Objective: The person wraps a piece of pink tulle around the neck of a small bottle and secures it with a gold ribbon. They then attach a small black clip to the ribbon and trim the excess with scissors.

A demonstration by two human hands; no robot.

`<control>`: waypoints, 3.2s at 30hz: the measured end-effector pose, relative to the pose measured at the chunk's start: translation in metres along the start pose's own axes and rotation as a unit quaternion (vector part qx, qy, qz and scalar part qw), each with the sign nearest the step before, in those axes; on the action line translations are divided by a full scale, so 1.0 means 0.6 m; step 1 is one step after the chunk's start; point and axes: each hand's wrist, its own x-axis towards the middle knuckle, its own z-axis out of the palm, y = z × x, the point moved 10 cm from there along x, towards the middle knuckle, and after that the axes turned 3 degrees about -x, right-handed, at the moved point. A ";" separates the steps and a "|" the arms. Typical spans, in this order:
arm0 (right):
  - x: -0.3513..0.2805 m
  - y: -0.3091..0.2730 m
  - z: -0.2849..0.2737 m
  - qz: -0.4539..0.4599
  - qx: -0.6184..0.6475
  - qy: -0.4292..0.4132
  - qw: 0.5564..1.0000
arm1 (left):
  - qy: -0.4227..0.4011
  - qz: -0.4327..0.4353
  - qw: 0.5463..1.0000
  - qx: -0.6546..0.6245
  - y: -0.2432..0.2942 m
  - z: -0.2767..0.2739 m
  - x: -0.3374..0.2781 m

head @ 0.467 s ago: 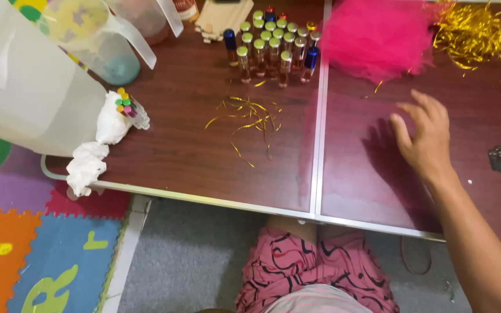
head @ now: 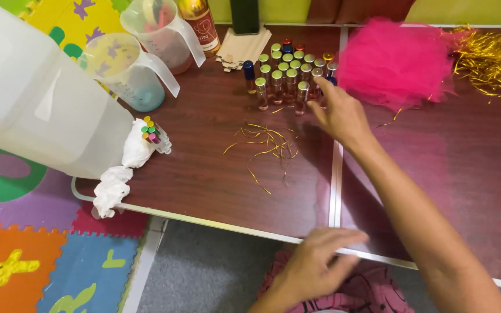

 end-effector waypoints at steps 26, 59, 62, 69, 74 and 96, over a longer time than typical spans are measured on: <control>-0.211 0.041 -0.209 0.112 0.083 0.042 0.989 | 0.193 0.013 0.959 0.207 -0.097 -0.045 -0.002; -0.319 0.089 -0.205 0.109 0.133 0.109 0.979 | 0.169 0.070 0.921 0.344 -0.108 -0.005 0.000; -0.339 0.087 -0.226 0.121 0.145 0.108 0.976 | 0.167 0.069 0.925 0.335 -0.102 -0.005 -0.003; -0.454 0.096 -0.256 0.209 -0.027 0.076 0.974 | 0.162 0.006 0.952 0.261 -0.110 -0.023 0.005; -0.483 0.090 -0.247 0.204 -0.144 0.053 0.967 | 0.208 -0.045 0.966 0.148 -0.122 -0.054 0.039; -0.428 0.166 -0.137 0.310 -0.153 -0.228 0.910 | 0.097 -0.072 0.976 0.184 -0.241 0.060 0.277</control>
